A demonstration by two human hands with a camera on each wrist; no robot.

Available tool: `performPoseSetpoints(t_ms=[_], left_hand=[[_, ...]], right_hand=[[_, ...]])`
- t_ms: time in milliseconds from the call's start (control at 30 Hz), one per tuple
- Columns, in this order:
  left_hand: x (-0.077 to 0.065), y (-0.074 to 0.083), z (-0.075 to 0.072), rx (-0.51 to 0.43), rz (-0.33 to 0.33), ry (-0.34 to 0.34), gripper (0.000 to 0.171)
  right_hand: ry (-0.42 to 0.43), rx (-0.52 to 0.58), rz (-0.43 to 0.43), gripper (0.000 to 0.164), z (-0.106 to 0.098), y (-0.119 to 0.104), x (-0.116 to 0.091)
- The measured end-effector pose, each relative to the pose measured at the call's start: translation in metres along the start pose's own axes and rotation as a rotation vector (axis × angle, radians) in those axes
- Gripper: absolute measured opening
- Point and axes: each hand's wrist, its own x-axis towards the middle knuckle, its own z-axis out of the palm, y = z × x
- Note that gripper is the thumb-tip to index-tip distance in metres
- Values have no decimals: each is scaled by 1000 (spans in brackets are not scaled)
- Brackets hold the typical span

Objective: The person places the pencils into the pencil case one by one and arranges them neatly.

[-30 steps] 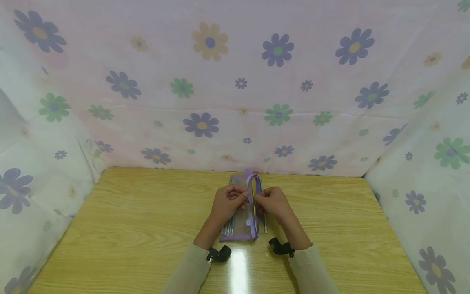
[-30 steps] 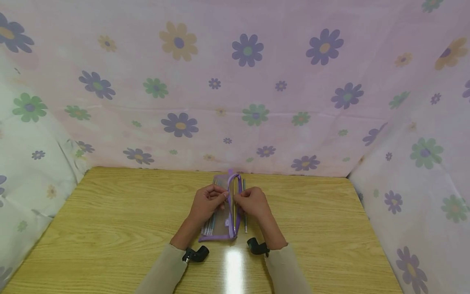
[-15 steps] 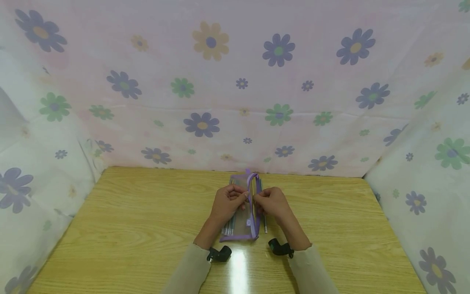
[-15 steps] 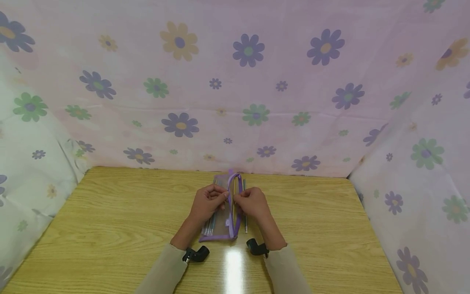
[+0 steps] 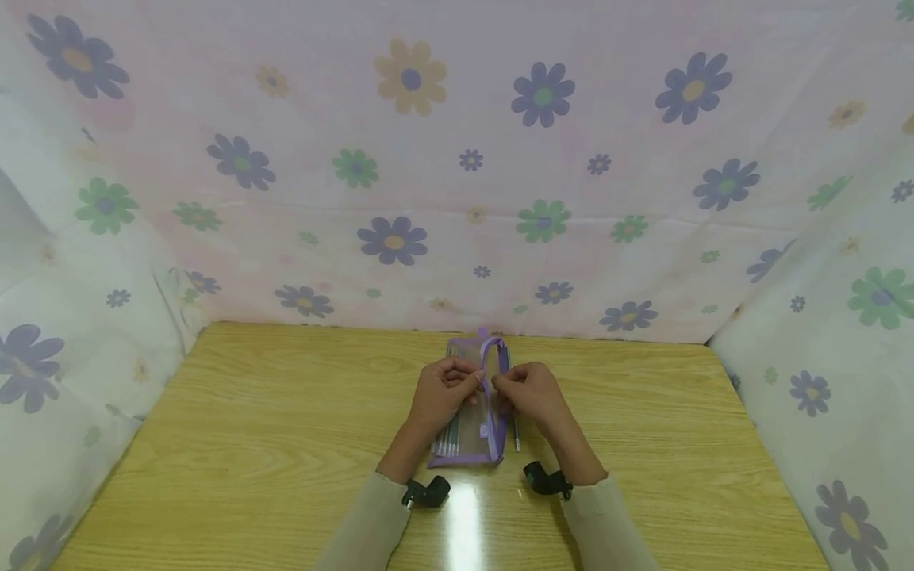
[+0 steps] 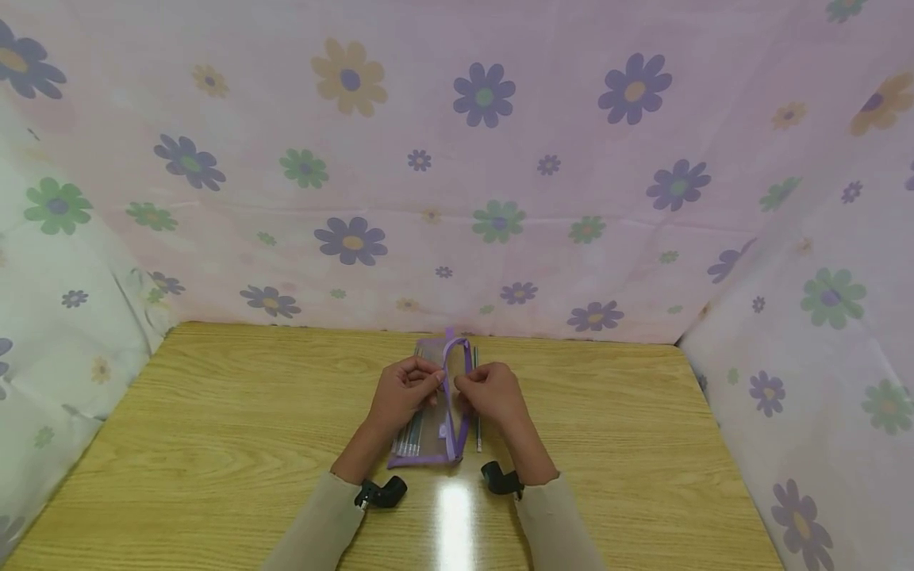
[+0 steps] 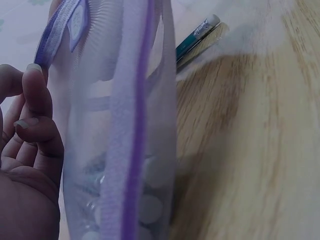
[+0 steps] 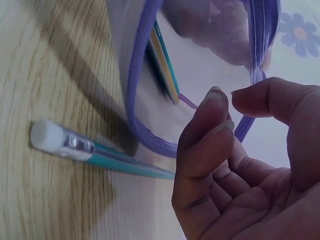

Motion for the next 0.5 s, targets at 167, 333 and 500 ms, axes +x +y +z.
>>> performPoseSetpoints(t_ms=[167, 333, 500], left_hand=[[0, 0, 0, 3, 5, 0, 12], [0, 0, 0, 1, 3, 0, 11], [1, -2, 0, -5, -2, 5, 13]], right_hand=[[32, -56, -9, 16, -3, 1, 1], [91, -168, -43, 14, -8, 3, 1], [137, -280, -46, 15, -11, 5, 2]])
